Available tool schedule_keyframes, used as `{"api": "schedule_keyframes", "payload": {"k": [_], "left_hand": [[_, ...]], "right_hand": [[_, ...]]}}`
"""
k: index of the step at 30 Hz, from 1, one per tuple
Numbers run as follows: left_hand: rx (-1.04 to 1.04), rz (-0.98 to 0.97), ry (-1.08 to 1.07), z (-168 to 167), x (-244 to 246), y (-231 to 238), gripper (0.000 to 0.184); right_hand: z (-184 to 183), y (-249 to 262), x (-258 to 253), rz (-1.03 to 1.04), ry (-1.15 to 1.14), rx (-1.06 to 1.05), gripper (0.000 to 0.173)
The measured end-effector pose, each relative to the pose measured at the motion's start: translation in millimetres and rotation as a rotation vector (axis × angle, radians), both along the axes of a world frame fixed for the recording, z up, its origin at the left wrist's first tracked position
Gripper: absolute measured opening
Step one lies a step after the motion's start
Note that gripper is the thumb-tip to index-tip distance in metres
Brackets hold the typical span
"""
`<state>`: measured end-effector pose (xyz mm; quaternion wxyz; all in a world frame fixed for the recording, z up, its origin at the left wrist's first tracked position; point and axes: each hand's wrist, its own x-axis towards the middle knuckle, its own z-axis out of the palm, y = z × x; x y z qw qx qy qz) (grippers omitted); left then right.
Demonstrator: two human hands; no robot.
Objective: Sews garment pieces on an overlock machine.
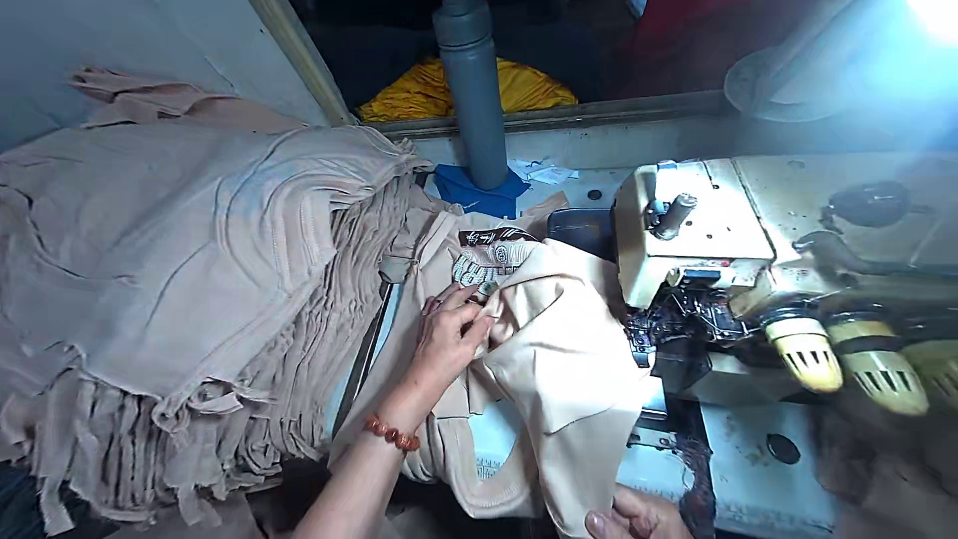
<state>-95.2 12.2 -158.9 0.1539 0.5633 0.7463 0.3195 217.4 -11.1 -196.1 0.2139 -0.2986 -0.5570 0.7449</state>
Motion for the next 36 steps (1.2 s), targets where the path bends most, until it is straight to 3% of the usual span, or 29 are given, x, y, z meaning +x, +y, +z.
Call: {"api": "schedule_keyframes", "payload": {"k": [1, 2, 3, 5, 6, 8, 11, 14, 17, 20, 23, 25, 27, 29, 31, 33, 36], "left_hand": [[0.061, 0.059, -0.099, 7, 11, -9, 0.025], [0.115, 0.115, -0.348, 21, 25, -21, 0.021], [0.165, 0.131, -0.733, 41, 38, -38, 0.023], [0.322, 0.188, -1.322, 76, 67, -76, 0.039], [0.352, 0.283, -1.386, 90, 79, -93, 0.054], [0.272, 0.461, -1.244, 89, 79, -119, 0.060], [-0.064, 0.403, -0.792, 35, 36, -154, 0.027], [-0.127, 0.508, -0.756, 6, 27, -168, 0.021], [-0.055, 0.495, -0.376, 2, 34, -169, 0.010], [0.232, 0.251, 0.099, 7, 65, -169, 0.036], [0.288, -0.090, 0.086, 4, 121, -161, 0.044], [0.321, -0.155, 0.053, -12, 147, -151, 0.037], [0.381, -0.045, -0.127, -18, 155, -139, 0.021], [0.370, 0.177, -0.431, -1, 154, -123, 0.018], [0.365, 0.268, -0.613, 25, 145, -114, 0.016], [0.350, 0.129, -0.519, 53, 140, -117, 0.007], [0.223, -0.274, -0.250, 69, 157, -123, 0.010]], "right_hand": [[0, 0, 1, 0.004, -0.009, 0.047, 0.012], [-1, -1, 2, 0.017, -0.012, 0.076, 0.015], [-3, -1, 4, 0.031, -0.009, 0.086, 0.017], [-4, -4, 7, 0.030, -0.003, 0.080, 0.016], [0, -7, 8, 0.008, -0.003, 0.089, 0.014], [2, -11, 8, -0.041, 0.006, 0.080, 0.010], [-18, -12, 12, -0.012, 0.074, 0.035, 0.007], [-20, -16, 20, 0.009, 0.115, 0.039, 0.010], [-18, -19, 26, 0.011, 0.148, 0.096, 0.011], [-14, -24, 32, 0.048, 0.194, 0.138, 0.012], [-9, -28, 32, 0.092, 0.291, 0.172, 0.016], [-6, -27, 29, 0.128, 0.348, 0.203, 0.019], [-6, -23, 28, 0.176, 0.381, 0.208, 0.018], [-7, -17, 29, 0.228, 0.407, 0.190, 0.017], [-10, -13, 33, 0.267, 0.437, 0.139, 0.017], [-13, -10, 39, 0.284, 0.460, 0.113, 0.017], [-12, -8, 48, 0.270, 0.439, 0.096, 0.016]]}}
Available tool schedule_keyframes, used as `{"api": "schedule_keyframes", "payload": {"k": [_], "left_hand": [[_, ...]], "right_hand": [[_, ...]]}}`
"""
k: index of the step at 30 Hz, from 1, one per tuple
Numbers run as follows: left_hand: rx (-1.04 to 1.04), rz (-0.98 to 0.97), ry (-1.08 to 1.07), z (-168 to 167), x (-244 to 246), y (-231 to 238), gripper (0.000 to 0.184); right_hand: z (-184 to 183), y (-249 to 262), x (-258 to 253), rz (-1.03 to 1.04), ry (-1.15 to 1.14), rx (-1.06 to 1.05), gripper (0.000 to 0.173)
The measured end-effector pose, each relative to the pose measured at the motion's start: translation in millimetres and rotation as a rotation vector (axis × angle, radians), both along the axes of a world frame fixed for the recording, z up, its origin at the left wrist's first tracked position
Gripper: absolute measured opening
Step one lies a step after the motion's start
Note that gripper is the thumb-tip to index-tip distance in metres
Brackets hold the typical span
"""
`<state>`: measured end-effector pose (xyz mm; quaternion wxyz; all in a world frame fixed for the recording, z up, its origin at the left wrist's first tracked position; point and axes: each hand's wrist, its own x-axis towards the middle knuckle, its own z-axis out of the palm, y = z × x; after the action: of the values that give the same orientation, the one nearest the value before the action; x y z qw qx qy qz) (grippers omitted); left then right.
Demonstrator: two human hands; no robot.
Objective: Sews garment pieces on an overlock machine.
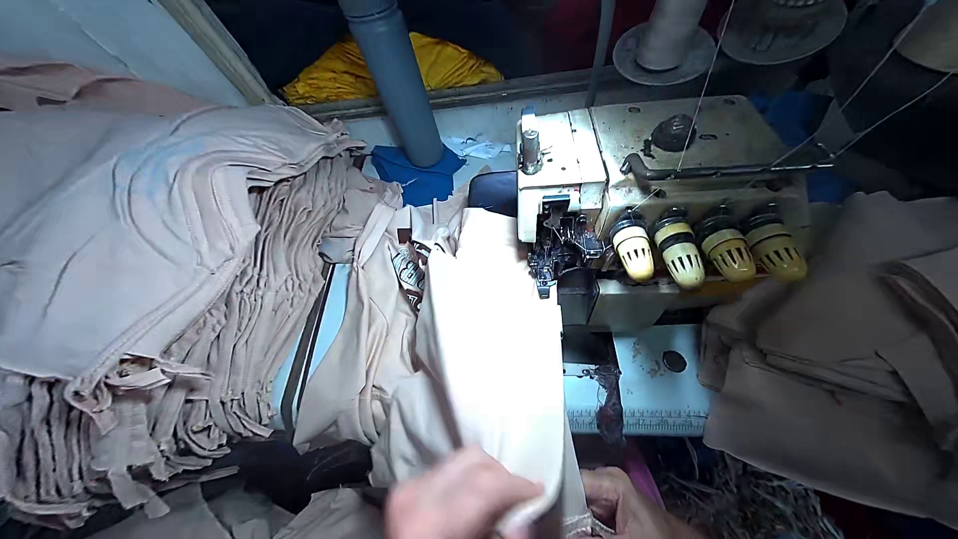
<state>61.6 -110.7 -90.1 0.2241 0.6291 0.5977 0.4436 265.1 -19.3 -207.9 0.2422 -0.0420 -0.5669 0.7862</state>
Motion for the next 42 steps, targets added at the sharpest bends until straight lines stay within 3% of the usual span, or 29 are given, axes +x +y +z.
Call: {"api": "schedule_keyframes", "payload": {"k": [3, 13, 18, 33, 39, 42], "left_hand": [[-0.025, -0.129, 0.222, -24, 17, 5, 0.013], [0.205, 0.029, 0.610, -33, -2, 80, 0.018], [0.262, 0.149, 0.643, -32, -9, 102, 0.018], [0.227, 0.196, 0.732, -25, -4, 112, 0.019], [0.194, 0.316, 0.839, -20, 14, 136, 0.020], [0.121, 0.200, 0.788, -15, 10, 124, 0.023]], "right_hand": [[7, -1, 5, -0.057, -0.061, -0.025, 0.020], [30, 40, -39, -0.366, -0.051, -0.051, 0.038], [36, 53, -63, -0.507, -0.072, -0.159, 0.009], [37, 46, -72, -0.494, -0.059, -0.157, 0.010], [49, 48, -79, -0.530, -0.084, -0.198, 0.022], [50, 46, -79, -0.568, -0.124, -0.129, 0.020]]}}
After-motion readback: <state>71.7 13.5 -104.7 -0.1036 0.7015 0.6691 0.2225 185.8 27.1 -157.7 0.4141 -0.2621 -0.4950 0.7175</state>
